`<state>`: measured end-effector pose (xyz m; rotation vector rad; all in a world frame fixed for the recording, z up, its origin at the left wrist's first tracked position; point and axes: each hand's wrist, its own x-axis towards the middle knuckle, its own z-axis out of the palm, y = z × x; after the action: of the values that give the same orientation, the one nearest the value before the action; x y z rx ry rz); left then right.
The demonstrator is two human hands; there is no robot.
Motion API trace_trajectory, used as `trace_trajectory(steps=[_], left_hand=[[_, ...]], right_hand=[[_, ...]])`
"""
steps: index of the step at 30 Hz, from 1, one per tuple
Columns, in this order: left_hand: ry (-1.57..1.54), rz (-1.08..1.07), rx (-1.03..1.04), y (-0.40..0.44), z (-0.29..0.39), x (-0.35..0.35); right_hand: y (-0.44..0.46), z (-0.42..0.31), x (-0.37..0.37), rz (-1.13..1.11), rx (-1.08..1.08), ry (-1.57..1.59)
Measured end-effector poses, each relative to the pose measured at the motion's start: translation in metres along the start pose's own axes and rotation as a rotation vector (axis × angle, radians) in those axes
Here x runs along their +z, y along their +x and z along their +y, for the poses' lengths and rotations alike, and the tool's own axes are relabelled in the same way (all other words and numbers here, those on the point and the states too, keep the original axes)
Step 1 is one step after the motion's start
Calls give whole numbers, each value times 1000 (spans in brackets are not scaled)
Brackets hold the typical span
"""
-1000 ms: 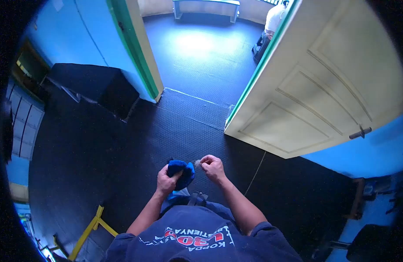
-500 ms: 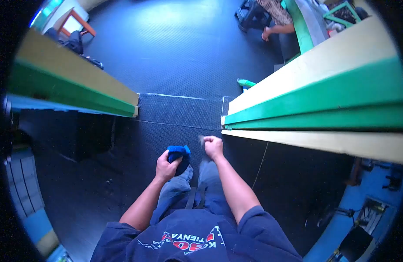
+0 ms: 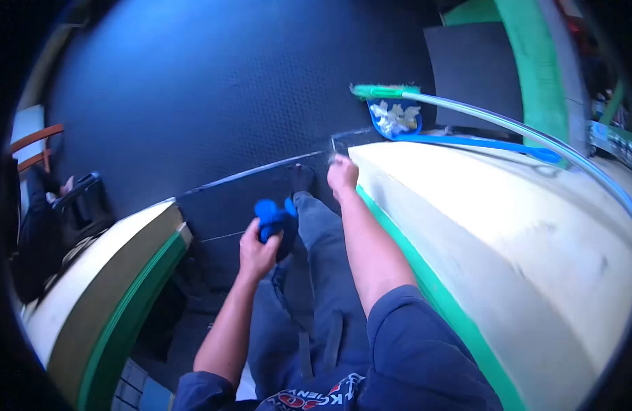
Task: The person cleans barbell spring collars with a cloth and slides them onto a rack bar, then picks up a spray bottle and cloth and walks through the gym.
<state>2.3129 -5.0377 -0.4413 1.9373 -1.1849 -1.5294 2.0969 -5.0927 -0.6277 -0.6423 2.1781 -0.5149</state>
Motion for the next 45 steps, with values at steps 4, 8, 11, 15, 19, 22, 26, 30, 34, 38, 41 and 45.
trace_trajectory(steps=[4, 8, 11, 15, 19, 22, 26, 30, 34, 38, 41, 45], left_hand=[[31, -85, 12, 126, -21, 57], [119, -229, 62, 229, -52, 123], [122, -319, 71, 265, -62, 158], [63, -384, 22, 277, -80, 180], [107, -395, 26, 267, -85, 171], [96, -396, 19, 256, -93, 161], [100, -388, 28, 233, -81, 129], [129, -433, 8, 213, -71, 93], [142, -425, 30, 179, -48, 57], [176, -441, 63, 123, -19, 5], [271, -461, 211, 58, 6, -37], [328, -524, 225, -21, 25, -67]], right_hand=[[105, -7, 22, 163, 4, -66], [192, 13, 36, 319, 9, -203], [239, 38, 27, 410, 132, -305], [270, 65, 29, 377, 329, -220], [266, 72, 29, 267, 347, -226], [255, 64, 35, 278, 379, -244], [236, 39, 17, 291, 410, -277], [215, 21, 2, 313, 348, -331], [144, 25, 27, 162, 288, -175], [4, -6, 26, -323, 192, 161], [-126, -57, -8, -308, -43, 212], [-256, -56, -45, -376, 135, 288]])
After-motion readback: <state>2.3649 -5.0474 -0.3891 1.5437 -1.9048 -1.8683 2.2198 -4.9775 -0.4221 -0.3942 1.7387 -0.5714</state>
